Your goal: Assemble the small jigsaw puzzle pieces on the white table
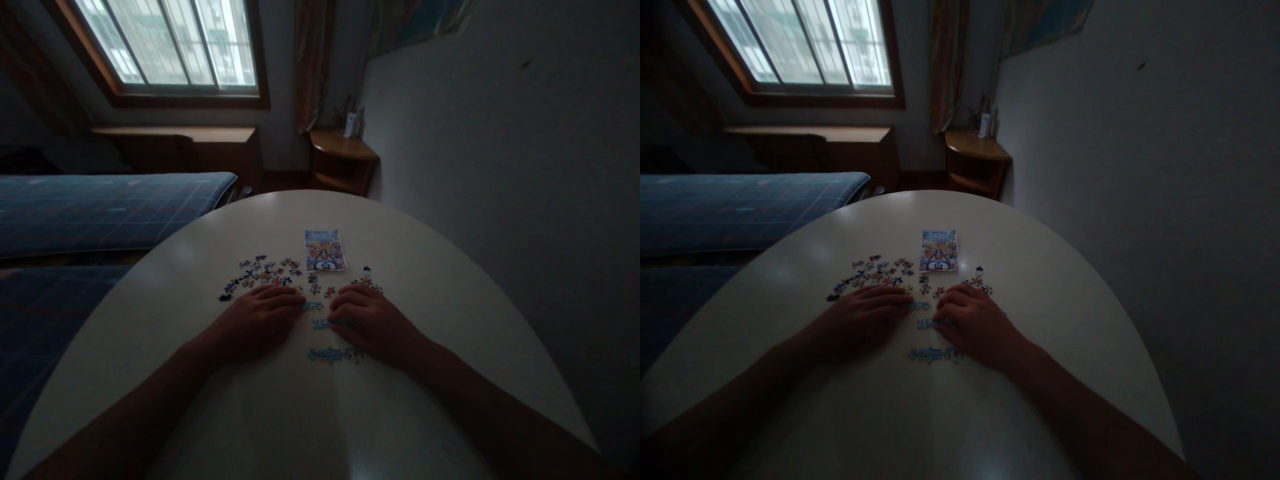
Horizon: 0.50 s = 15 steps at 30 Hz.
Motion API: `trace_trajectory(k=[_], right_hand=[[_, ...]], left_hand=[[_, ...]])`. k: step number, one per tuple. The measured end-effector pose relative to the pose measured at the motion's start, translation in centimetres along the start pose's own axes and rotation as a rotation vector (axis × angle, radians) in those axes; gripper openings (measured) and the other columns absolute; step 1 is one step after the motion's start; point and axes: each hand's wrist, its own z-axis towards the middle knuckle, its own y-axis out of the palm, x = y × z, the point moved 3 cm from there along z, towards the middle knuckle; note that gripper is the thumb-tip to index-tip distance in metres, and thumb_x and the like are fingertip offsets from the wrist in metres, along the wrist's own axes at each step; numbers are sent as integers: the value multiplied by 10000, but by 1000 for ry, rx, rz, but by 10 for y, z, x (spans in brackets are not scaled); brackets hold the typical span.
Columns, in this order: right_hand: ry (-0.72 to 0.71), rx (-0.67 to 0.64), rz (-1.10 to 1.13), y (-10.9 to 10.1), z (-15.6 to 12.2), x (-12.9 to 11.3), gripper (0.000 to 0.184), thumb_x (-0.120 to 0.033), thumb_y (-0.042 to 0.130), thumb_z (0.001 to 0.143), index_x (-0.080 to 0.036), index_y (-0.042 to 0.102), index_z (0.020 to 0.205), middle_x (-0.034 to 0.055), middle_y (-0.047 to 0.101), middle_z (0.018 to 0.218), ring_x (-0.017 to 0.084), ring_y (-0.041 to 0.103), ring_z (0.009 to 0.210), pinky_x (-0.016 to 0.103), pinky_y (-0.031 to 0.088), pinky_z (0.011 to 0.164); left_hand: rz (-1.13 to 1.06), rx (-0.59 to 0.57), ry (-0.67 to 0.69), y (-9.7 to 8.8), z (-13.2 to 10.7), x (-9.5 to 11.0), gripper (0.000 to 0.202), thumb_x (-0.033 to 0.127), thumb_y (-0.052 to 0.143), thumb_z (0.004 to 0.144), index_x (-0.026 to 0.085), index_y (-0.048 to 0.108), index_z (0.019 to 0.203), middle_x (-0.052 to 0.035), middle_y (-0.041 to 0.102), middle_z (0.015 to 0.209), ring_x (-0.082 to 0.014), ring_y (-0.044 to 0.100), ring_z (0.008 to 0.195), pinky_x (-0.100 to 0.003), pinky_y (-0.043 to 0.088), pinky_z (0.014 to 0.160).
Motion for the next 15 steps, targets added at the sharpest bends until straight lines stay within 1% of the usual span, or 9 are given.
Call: trace_trajectory(k=[8,15], right_hand=[[5,-4,12,-1,0,0,49,-227,651,888,-219,682,925,56,702,987,221,601,1070,430,471,966],[8,-4,22,-1,1,0,52,-222,672,876,-211,675,927,49,698,999,223,594,1072,424,464,975]], left_hand=[[-12,3,-3,-2,1,2,267,182,490,952,204,631,1178,-65,662,1281,-214,577,1225,-422,484,1040],[10,-4,12,-2,1,1,244,173,492,954,204,630,1153,-49,664,1281,-207,588,1208,-416,473,1050]])
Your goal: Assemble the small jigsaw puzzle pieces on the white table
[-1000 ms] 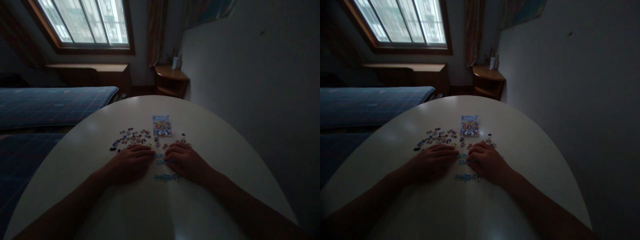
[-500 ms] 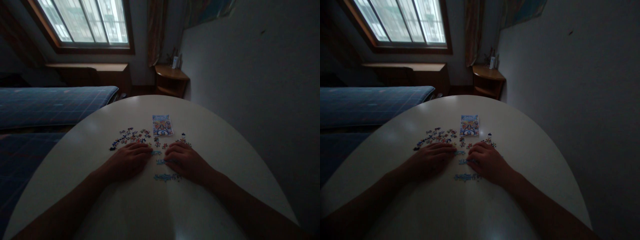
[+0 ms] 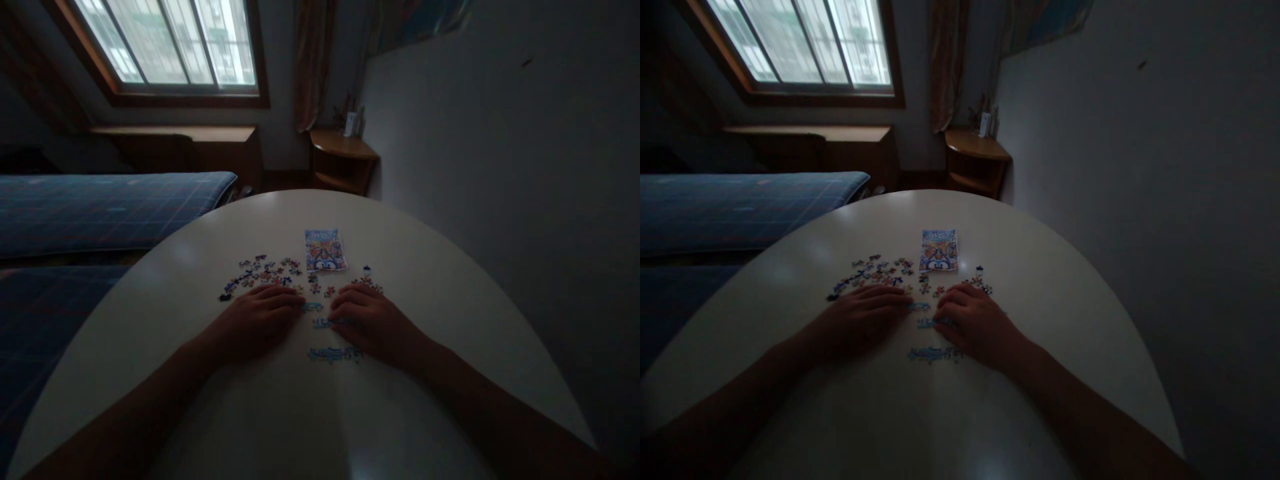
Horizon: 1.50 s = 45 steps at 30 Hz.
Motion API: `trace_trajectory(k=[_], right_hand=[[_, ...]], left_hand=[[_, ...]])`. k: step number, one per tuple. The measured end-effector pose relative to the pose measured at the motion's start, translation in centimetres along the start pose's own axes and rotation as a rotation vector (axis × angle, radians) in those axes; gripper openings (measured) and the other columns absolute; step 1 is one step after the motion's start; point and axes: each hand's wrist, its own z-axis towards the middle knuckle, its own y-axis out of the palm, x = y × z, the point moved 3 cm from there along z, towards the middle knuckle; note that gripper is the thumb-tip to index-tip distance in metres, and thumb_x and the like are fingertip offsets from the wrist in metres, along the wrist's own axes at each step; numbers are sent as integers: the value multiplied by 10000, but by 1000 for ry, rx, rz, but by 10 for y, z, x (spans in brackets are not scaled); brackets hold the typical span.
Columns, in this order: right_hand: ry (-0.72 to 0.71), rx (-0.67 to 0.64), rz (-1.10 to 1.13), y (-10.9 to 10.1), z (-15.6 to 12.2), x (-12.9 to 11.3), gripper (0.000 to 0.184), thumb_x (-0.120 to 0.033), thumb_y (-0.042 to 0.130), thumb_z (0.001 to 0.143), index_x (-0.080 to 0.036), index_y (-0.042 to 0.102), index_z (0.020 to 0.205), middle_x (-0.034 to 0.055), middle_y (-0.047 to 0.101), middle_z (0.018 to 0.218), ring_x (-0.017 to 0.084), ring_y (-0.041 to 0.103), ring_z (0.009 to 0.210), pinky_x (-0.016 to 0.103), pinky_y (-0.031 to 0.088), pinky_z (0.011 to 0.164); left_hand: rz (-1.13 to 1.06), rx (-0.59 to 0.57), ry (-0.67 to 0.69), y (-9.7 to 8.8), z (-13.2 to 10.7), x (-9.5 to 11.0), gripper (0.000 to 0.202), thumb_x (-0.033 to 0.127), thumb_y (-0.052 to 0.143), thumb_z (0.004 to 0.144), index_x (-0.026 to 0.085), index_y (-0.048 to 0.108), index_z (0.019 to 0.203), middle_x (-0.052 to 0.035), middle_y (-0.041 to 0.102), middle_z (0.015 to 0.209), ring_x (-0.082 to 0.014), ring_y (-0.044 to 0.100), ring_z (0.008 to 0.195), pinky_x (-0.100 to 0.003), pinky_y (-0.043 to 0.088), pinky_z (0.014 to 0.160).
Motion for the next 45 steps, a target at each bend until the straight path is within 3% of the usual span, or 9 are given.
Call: trace_trajectory(k=[8,14,19,27,30,33,38,41,45], right_hand=[[6,34,-2,-7,-3,7,103,-260,654,893,-228,685,986,62,706,1032,224,607,1070,436,475,969],[240,113,-92,-51,-13,35,138,-246,587,908,-234,697,990,69,724,983,229,650,952,412,524,848],[442,-61,-25,-78,-29,53,153,-317,597,876,-224,716,901,49,733,914,193,672,818,342,523,774],[549,-347,96,-74,-41,52,214,-330,654,802,-208,719,965,44,719,868,184,658,752,303,501,686],[553,-352,104,-73,-41,53,200,-325,655,789,-210,720,939,38,711,839,184,649,737,304,493,681],[565,-359,108,-71,-42,57,187,-352,641,804,-213,716,904,39,707,825,192,645,732,311,488,674],[569,-362,77,-69,-41,60,195,-389,631,805,-209,687,854,52,696,841,209,644,757,330,498,698],[578,-363,64,-69,-40,58,192,-384,625,798,-202,667,845,64,694,857,218,643,768,342,503,710],[582,-364,47,-69,-40,58,184,-387,628,795,-207,638,835,62,691,857,220,641,760,344,503,698]], left_hand=[[-3,14,-8,1,-2,-3,242,176,500,948,199,636,1147,-57,666,1274,-212,579,1220,-415,483,1039],[-1,41,-36,1,-5,-7,294,165,510,934,227,615,1201,-51,669,1266,-217,587,1210,-422,494,1026],[-18,52,-5,2,-6,-8,321,168,502,933,230,610,1229,-58,672,1253,-227,592,1198,-431,508,1010],[-6,53,-26,0,-6,-10,293,170,498,934,232,639,1183,-51,688,1219,-223,611,1158,-421,510,996],[24,80,-127,-14,-9,-19,245,201,476,945,222,687,1068,-64,723,1108,-217,651,1050,-382,545,905],[122,106,-362,-36,-18,-32,238,292,480,947,205,701,966,-76,740,976,-238,668,918,-377,553,785],[157,-43,-743,-56,-34,-47,224,368,528,911,251,718,883,-38,727,844,-211,659,683,-305,482,580],[87,-135,-777,-56,-37,-47,191,336,553,887,257,726,878,-25,718,815,-197,651,660,-293,460,588],[-48,-209,-670,-48,-34,-42,168,294,559,879,253,722,883,-19,709,861,-175,650,702,-265,456,609]])
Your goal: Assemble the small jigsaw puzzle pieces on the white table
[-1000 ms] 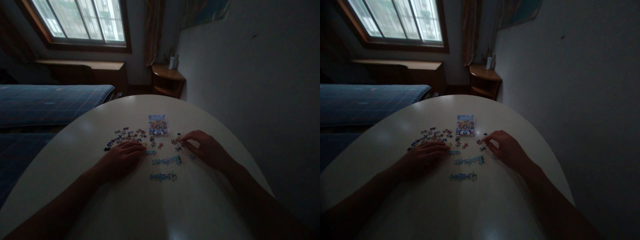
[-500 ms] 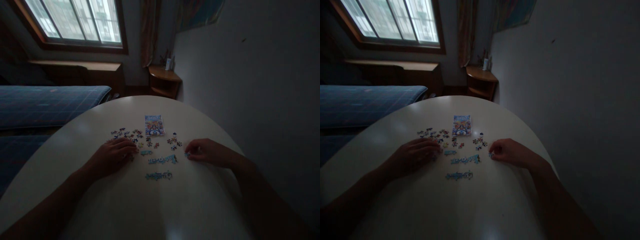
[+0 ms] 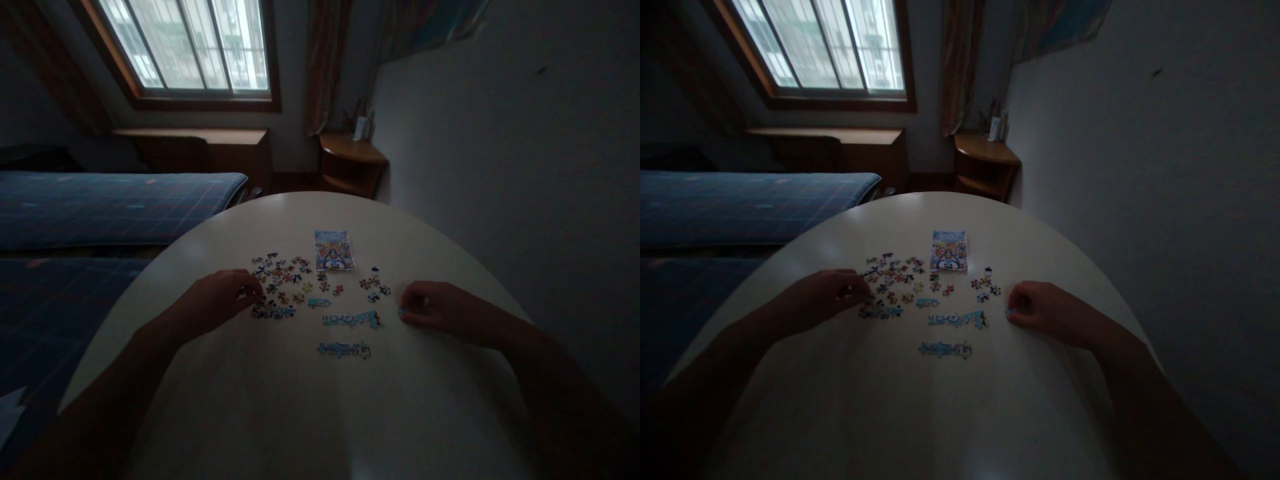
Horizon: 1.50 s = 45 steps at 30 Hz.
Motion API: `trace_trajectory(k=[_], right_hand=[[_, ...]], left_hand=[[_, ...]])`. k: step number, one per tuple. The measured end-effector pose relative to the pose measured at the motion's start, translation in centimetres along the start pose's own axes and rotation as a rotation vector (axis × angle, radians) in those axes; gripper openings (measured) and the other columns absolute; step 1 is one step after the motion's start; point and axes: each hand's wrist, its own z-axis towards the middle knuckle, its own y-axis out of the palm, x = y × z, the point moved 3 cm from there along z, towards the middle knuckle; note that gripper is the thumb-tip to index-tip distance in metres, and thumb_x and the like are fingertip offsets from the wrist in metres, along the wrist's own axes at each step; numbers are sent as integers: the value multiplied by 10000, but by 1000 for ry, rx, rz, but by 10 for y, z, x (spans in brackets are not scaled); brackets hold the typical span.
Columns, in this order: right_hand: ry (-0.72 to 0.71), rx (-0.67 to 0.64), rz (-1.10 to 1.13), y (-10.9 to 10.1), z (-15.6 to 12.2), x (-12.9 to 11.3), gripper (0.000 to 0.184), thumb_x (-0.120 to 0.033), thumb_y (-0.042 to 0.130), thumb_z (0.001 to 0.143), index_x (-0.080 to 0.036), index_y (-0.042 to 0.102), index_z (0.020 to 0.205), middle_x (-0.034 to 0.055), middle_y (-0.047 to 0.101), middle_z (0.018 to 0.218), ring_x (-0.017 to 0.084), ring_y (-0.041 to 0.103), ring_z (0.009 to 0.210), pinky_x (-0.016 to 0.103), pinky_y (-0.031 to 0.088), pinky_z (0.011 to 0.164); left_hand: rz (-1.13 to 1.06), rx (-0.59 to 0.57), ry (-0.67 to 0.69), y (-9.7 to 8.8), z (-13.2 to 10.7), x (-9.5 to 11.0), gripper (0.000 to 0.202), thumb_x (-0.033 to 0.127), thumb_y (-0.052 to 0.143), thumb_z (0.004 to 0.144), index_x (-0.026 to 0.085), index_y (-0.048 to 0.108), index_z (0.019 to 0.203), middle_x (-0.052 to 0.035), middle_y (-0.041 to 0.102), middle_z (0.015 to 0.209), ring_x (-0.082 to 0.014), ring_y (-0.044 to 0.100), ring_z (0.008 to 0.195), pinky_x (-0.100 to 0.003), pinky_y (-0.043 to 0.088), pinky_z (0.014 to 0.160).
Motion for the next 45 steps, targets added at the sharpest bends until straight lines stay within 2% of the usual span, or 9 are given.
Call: trace_trajectory(k=[4,8,12,21,30,35,40,45], right_hand=[[4,-18,-13,1,0,0,176,-387,611,807,-212,619,816,51,684,824,217,633,743,336,490,678],[-7,-42,2,3,1,1,149,-357,594,816,-212,596,780,40,679,795,206,625,725,326,474,670],[-6,-59,8,3,1,1,160,-361,601,815,-203,597,833,42,676,816,201,616,726,315,461,658],[6,-61,-2,3,1,-2,200,-369,579,809,-191,604,898,55,672,827,207,616,737,319,458,675],[1,-54,7,2,1,-2,175,-358,581,821,-200,612,890,39,669,802,191,614,710,296,453,649],[-15,-33,2,2,0,-2,182,-368,589,820,-203,624,887,35,672,787,189,618,700,296,459,643],[-32,-6,-1,0,0,-3,179,-368,615,813,-203,641,877,31,670,778,186,618,692,295,455,635],[-121,138,-25,6,5,-23,183,-378,583,871,-210,647,836,13,644,733,161,594,649,273,425,597]], left_hand=[[-60,14,70,9,2,13,171,303,580,883,256,707,988,-19,700,910,-157,646,716,-244,464,612],[-65,4,140,19,2,27,201,347,618,878,262,688,1047,-32,678,993,-183,651,808,-270,483,670],[-67,-32,121,25,2,32,235,374,641,862,270,669,1072,-37,653,1053,-208,642,870,-303,488,718],[-125,-95,91,24,4,41,161,278,601,891,264,702,1016,-35,637,1085,-206,622,961,-307,480,809],[-144,-50,152,29,5,43,115,181,612,872,216,667,966,-55,649,1078,-224,577,1056,-338,460,906],[-127,-38,167,29,4,47,94,171,642,857,209,663,940,-44,679,965,-225,584,1002,-340,465,877],[-163,-23,183,30,3,50,185,178,572,890,228,699,1015,-51,691,1009,-205,606,950,-321,473,837],[-326,1,21,33,5,55,198,261,559,888,225,736,969,-36,723,912,-169,617,755,-283,470,707]])
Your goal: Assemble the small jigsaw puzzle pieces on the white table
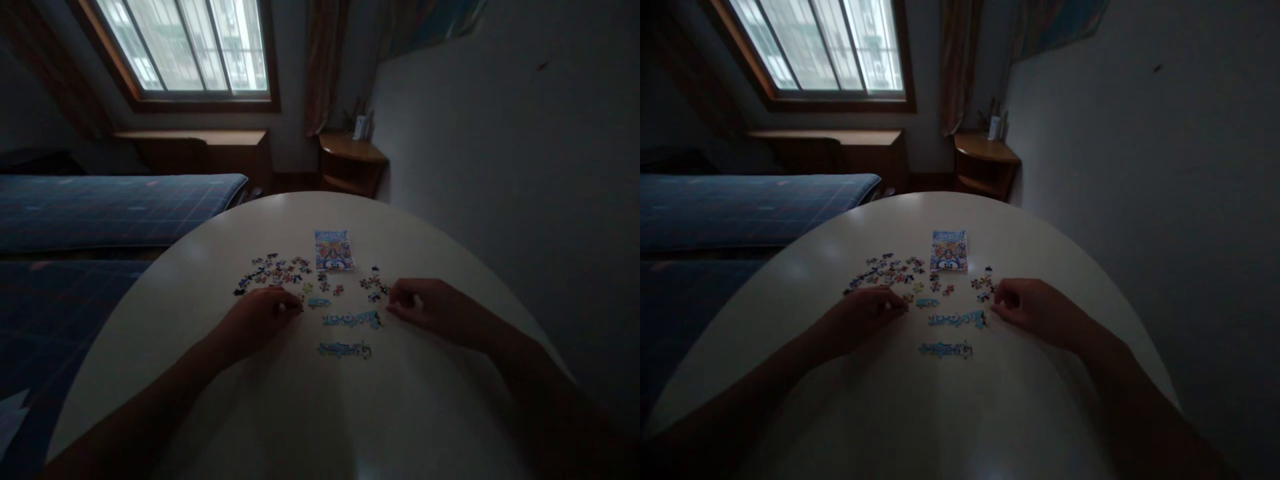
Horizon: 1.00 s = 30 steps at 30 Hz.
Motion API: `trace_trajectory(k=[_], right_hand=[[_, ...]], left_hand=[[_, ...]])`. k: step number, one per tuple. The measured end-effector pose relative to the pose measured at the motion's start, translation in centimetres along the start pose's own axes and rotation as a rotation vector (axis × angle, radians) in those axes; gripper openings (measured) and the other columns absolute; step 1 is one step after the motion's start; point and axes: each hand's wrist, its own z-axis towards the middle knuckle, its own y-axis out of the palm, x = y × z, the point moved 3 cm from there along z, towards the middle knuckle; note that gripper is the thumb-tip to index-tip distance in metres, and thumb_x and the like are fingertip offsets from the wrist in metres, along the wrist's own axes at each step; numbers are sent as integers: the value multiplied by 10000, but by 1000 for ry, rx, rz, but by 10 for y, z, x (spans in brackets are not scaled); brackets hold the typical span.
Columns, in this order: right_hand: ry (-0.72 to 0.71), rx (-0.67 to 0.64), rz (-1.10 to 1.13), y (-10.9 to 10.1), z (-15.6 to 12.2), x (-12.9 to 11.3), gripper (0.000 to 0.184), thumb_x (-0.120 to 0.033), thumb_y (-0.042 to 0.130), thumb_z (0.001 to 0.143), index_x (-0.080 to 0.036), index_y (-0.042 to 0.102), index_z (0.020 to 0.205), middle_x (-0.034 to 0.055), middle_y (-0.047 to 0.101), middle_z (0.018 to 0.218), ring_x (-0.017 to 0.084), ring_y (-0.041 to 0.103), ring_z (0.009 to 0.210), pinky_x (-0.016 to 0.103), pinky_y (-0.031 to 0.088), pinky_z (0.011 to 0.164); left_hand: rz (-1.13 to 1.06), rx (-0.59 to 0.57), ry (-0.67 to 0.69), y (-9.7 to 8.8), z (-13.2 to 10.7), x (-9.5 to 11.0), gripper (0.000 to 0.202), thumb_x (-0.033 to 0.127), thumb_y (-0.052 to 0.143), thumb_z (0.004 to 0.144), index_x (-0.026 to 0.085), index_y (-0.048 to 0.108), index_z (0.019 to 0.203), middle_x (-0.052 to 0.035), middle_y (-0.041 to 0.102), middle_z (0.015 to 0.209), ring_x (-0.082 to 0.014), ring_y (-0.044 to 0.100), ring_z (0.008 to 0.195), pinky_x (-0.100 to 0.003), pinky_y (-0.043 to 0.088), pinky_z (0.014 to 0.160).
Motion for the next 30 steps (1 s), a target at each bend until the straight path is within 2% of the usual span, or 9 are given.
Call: trace_trajectory(k=[4,7,10,14,20,25,30], right_hand=[[-193,206,-14,20,7,-31,63,-264,618,867,-210,637,892,7,643,750,149,589,672,277,438,656],[-301,257,-55,40,9,-49,109,-221,654,851,-208,635,957,21,664,804,176,621,774,336,459,783],[-354,254,-82,56,12,-57,177,-239,690,835,-211,647,1005,59,694,955,217,634,923,387,460,871],[-359,261,-102,61,13,-58,252,-274,698,838,-212,664,1080,88,689,1073,250,615,1018,441,457,927],[-343,213,-75,62,16,-58,183,-264,676,858,-229,711,1034,75,690,1014,229,622,981,431,463,921],[-330,213,-42,64,17,-59,140,-256,673,866,-223,725,992,70,691,1000,219,623,962,411,468,901],[-322,208,-19,65,17,-58,137,-239,688,856,-219,723,987,66,690,1005,223,616,980,413,466,906]], left_hand=[[-169,16,-94,7,0,6,226,327,561,875,215,729,978,-31,743,890,-169,632,728,-277,466,676],[-222,28,-121,15,-1,9,230,325,570,854,203,705,995,-25,735,841,-168,636,713,-269,467,660],[-191,48,-142,23,-2,11,217,311,571,848,218,696,999,-13,730,826,-160,630,683,-260,457,633],[-81,61,-154,26,-3,17,196,297,567,855,248,724,961,-1,743,827,-157,640,664,-262,455,623],[40,64,-143,26,-5,22,215,325,569,880,271,750,983,-3,758,809,-177,668,669,-280,486,636],[88,77,-144,26,-5,24,199,292,573,894,270,746,990,-5,766,903,-200,698,799,-312,514,738],[88,77,-119,27,-5,23,212,297,562,905,277,738,1022,2,746,841,-180,671,726,-293,510,702]])
